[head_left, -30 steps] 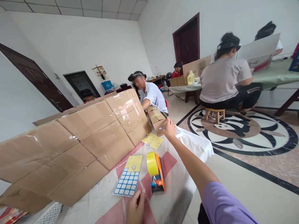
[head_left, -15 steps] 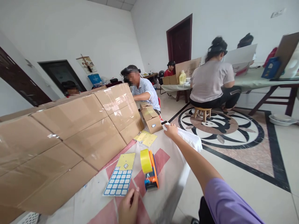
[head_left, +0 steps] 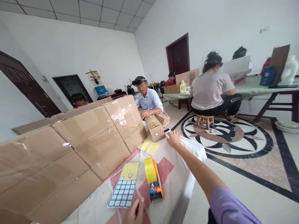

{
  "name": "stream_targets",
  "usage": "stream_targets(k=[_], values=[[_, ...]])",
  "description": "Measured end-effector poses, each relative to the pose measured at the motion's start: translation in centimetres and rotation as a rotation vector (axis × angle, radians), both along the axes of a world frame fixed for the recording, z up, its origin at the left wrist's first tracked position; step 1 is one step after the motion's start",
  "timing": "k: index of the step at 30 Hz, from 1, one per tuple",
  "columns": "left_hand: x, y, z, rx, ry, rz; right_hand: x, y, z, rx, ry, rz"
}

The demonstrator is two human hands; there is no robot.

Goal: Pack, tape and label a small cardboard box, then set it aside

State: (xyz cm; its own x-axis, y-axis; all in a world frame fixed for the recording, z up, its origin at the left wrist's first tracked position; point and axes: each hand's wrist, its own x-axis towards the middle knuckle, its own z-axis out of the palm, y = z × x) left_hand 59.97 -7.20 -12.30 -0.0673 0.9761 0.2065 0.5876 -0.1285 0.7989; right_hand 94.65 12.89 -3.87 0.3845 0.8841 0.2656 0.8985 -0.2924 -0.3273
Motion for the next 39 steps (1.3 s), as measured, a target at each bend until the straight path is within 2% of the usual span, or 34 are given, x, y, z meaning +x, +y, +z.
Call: stream_targets(k=[9, 17, 23, 26, 29, 32, 34, 39], values=[[0.3, -0.9, 1.6, -0.004, -0.012, -0.045, 0.9, -1.5, 0.2, -0.039, 0.023, 0.022], [0.4, -0.5, 1.3, 0.002, -0.004, -0.039, 1.9, -1.6, 0.6, -0.039, 0.048, -0.015], [0.1, -0.5, 1.3, -0.006, 0.006, -0.046, 2.5, -0.7, 0.2, -0.171, 0.065, 0.092], [0.0, -0.6, 1.6, -0.027, 0.014, -0.068, 2.4, -0.5, 0.2, -0.192, 0.067, 0.092], [-0.1, -0.7, 2.1, -0.056, 0.020, -0.091, 1.9, -0.8, 0.9, -0.162, 0.058, 0.067], [0.0, -0.7, 2.3, -0.046, 0.011, -0.085, 1.2, -1.5, 2.5, -0.108, 0.049, 0.064], [0.0, -0.6, 2.3, -0.025, 0.008, -0.096, 0.6, -2.3, 3.8, -0.097, 0.055, 0.133], [0.1, -0.5, 2.3, 0.003, 0.019, -0.148, -2.9, -5.3, 6.7, -0.231, 0.106, 0.513]])
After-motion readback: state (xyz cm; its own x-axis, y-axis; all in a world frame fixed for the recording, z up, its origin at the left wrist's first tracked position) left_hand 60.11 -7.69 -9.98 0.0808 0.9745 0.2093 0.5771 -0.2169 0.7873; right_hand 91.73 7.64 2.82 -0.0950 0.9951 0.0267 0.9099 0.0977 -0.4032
